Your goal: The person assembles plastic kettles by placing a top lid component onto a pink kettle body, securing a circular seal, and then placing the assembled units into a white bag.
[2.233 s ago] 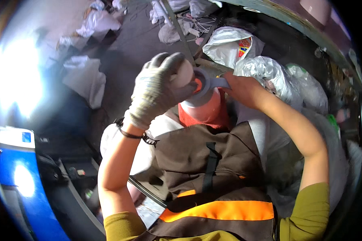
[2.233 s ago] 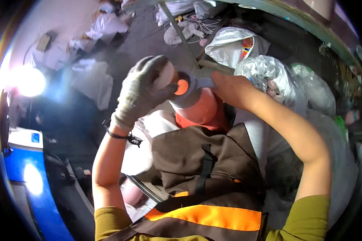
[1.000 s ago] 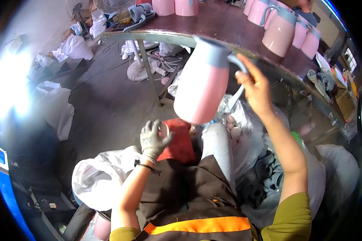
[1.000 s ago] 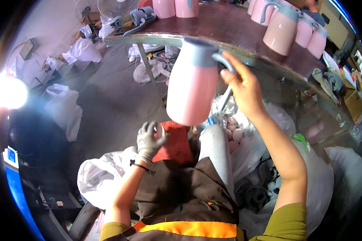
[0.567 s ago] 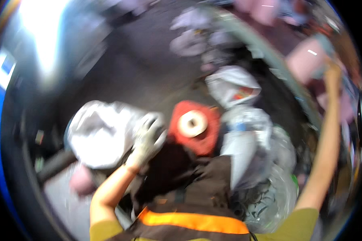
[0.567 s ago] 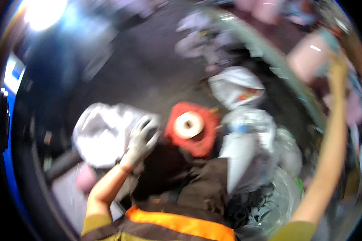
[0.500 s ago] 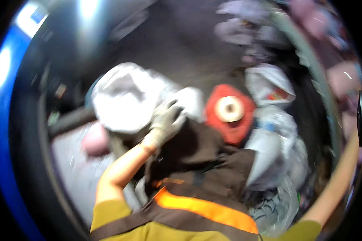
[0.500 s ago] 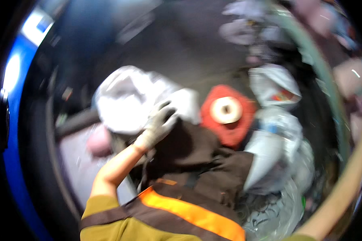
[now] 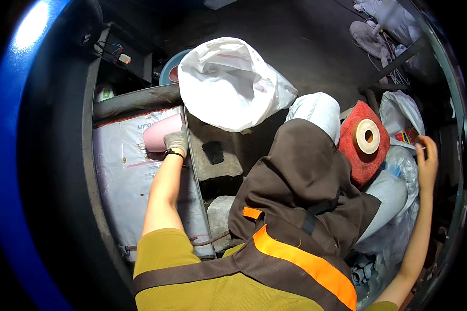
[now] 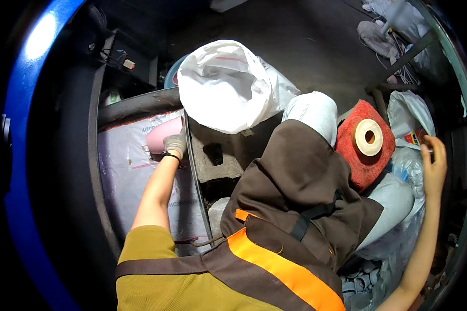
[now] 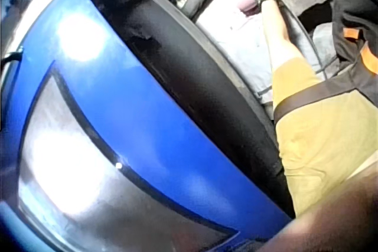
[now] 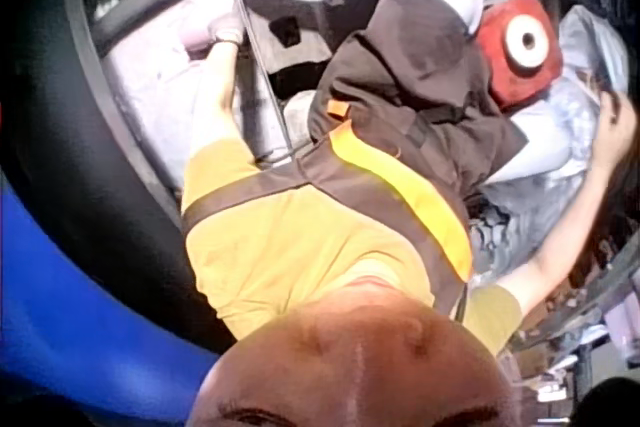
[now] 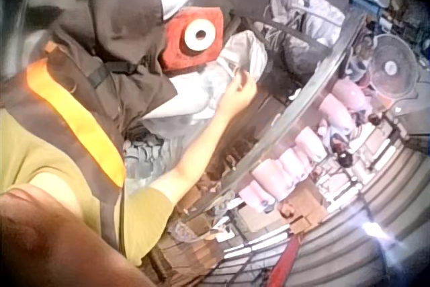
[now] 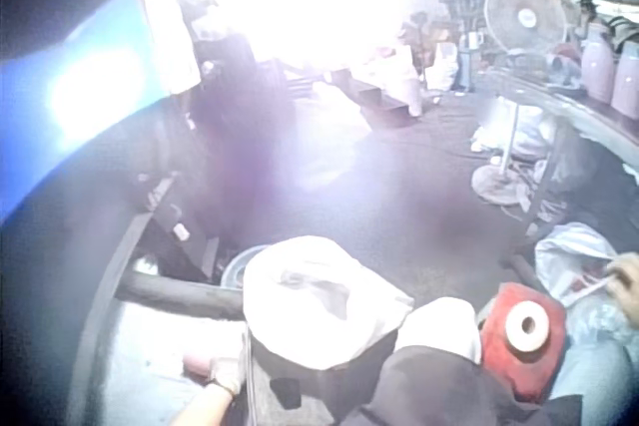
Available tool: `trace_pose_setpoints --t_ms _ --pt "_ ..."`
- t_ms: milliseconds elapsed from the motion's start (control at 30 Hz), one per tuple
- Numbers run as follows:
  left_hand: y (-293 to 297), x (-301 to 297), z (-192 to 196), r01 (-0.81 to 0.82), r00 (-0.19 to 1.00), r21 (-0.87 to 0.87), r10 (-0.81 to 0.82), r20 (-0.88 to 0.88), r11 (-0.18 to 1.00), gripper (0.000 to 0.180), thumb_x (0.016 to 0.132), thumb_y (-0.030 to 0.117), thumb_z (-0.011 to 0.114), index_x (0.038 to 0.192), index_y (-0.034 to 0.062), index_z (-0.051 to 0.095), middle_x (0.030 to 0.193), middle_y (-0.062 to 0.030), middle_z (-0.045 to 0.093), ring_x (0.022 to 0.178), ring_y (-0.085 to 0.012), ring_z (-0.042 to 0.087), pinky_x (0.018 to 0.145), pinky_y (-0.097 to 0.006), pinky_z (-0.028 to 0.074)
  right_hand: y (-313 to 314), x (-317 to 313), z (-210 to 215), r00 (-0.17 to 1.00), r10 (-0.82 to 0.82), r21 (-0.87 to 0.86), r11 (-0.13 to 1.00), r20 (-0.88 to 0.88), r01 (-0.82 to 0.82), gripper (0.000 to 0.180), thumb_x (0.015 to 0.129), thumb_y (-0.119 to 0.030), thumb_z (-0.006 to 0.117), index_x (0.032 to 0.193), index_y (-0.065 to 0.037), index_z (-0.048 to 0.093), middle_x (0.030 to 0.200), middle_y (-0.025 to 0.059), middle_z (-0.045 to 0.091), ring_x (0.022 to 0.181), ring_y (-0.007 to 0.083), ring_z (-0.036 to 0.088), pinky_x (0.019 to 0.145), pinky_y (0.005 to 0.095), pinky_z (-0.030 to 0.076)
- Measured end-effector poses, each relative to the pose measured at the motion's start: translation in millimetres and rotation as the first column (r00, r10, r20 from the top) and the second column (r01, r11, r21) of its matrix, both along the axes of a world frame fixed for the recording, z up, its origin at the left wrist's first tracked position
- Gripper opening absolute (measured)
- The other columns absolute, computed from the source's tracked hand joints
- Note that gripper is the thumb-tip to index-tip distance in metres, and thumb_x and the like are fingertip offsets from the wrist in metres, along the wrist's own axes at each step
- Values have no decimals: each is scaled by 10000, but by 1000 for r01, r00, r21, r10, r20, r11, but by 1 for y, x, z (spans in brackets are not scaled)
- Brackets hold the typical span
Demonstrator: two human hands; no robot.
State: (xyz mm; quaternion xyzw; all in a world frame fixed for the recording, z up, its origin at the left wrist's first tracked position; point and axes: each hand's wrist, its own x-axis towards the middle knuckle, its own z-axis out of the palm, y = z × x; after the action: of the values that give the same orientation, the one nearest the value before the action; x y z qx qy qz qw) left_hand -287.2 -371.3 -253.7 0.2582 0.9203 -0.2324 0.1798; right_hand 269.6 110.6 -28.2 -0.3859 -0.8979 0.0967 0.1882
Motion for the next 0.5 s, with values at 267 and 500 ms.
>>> trace_pose_setpoints --t_ms 267,500 --pt "-20 -27 111 -47 984 110 64 -164 993 553 760 541 702 1100 123 579 863 -135 697 822 -313 682 715 -438 524 -77 -72 -35 967 87 -357 918 -239 -171 214 907 -128 578 1067 2 639 1020 95 637 971 188 600 879 312 456" --pt "89 95 276 744 665 469 -592 -455 475 354 665 293 756 938 118 612 718 -90 619 704 -292 617 660 -403 485 -178 -204 -28 819 -56 -738 470 -572 -484 461 907 -222 642 1292 5 530 1169 144 613 1041 226 607 912 326 467"
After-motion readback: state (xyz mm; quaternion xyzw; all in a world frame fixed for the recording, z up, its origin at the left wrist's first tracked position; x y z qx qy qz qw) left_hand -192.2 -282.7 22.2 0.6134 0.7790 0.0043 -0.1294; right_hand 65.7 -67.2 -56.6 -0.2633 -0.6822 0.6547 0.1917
